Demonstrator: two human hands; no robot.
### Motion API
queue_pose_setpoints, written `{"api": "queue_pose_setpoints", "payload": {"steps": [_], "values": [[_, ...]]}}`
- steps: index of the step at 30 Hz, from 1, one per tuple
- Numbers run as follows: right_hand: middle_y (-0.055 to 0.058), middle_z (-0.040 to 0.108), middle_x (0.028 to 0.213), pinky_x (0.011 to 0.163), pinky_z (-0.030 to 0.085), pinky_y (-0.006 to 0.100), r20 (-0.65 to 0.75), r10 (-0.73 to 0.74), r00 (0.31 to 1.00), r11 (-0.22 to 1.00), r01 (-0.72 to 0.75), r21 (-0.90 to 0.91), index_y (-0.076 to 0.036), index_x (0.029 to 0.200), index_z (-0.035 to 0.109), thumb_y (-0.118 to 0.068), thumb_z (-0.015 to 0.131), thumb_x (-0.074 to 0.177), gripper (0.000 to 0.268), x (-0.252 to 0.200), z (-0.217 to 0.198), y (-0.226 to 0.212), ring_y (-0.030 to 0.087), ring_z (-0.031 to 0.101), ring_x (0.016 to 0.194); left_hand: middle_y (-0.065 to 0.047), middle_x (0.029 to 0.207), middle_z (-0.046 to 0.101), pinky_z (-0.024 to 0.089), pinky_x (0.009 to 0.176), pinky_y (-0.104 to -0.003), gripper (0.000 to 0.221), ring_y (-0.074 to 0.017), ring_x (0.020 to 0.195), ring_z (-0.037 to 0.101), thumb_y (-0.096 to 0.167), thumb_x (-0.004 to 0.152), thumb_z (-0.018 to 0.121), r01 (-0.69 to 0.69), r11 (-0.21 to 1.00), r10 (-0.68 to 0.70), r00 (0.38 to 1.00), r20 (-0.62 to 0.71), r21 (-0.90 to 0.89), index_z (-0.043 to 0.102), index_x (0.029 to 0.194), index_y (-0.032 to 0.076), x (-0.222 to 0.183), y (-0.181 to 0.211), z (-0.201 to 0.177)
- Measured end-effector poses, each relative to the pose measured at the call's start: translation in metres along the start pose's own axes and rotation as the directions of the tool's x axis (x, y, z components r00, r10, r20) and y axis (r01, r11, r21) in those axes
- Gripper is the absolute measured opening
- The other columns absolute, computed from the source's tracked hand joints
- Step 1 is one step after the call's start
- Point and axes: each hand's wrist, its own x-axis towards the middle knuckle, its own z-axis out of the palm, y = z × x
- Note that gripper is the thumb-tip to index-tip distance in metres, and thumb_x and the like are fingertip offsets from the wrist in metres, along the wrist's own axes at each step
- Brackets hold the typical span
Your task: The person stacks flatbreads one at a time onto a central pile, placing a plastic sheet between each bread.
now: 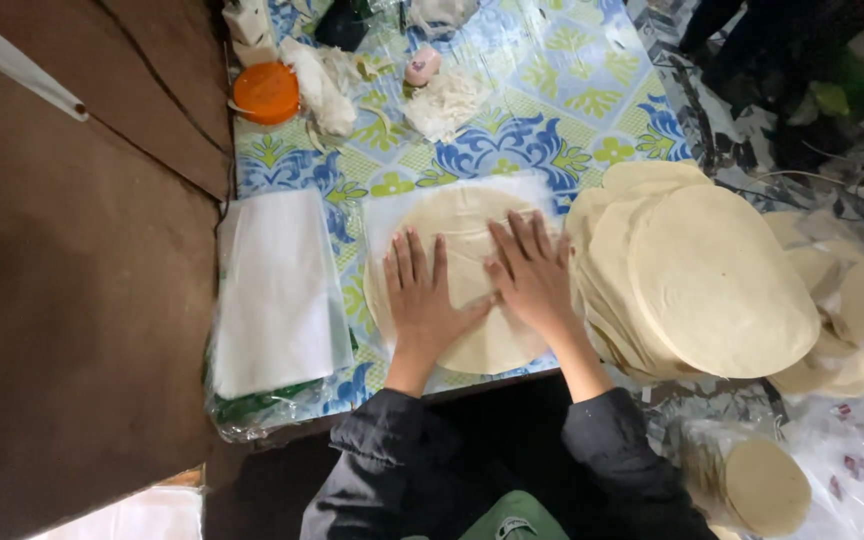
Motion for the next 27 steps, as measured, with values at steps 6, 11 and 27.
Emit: {"api": "queue_pose_setpoints", "payload": {"steps": [6,11,27], "values": [[0.019,0.042,0.162,0.118,0.01,0.072,-0.155,0.207,0.966,0.921,-0.246,-0.302,-0.01,0.152,0.052,-0.034,0.054,0.099,0.059,-0.007,-0.021,0.053,0.04,0.027,0.155,-0.033,0.166,0.018,0.003,0.126,-0.058,0.117,-0.046,0.157,0.01,0.078,0.074,0.065,-0.021,0.999,0.022,0.999,-0.024,0.042,0.039,0.157,0.001,-0.002,-0.001,0.001],[0.025,0.045,0.159,0.116,0.021,0.069,-0.234,0.333,0.914,0.888,-0.387,-0.25,-0.003,0.153,0.051,-0.031,0.057,0.101,0.06,-0.036,-0.035,0.118,0.042,0.033,0.15,-0.034,0.164,0.02,0.004,0.125,-0.059,0.113,-0.0462,0.155,0.012,0.077,0.075,0.065,-0.024,0.999,0.025,0.999,-0.028,0.048,0.04,0.156,0.001,-0.002,0.0,0.001],[0.02,0.064,0.14,0.106,0.047,0.044,-0.194,0.433,0.88,0.899,-0.407,0.162,0.002,0.128,0.068,-0.025,0.08,0.085,0.053,-0.042,-0.101,0.107,0.037,0.061,0.126,-0.034,0.165,0.019,0.003,0.124,-0.059,0.112,-0.0463,0.156,0.01,0.077,0.077,0.063,-0.037,0.997,0.04,0.998,-0.04,0.066,0.039,0.157,0.002,-0.003,-0.005,0.01]]}}
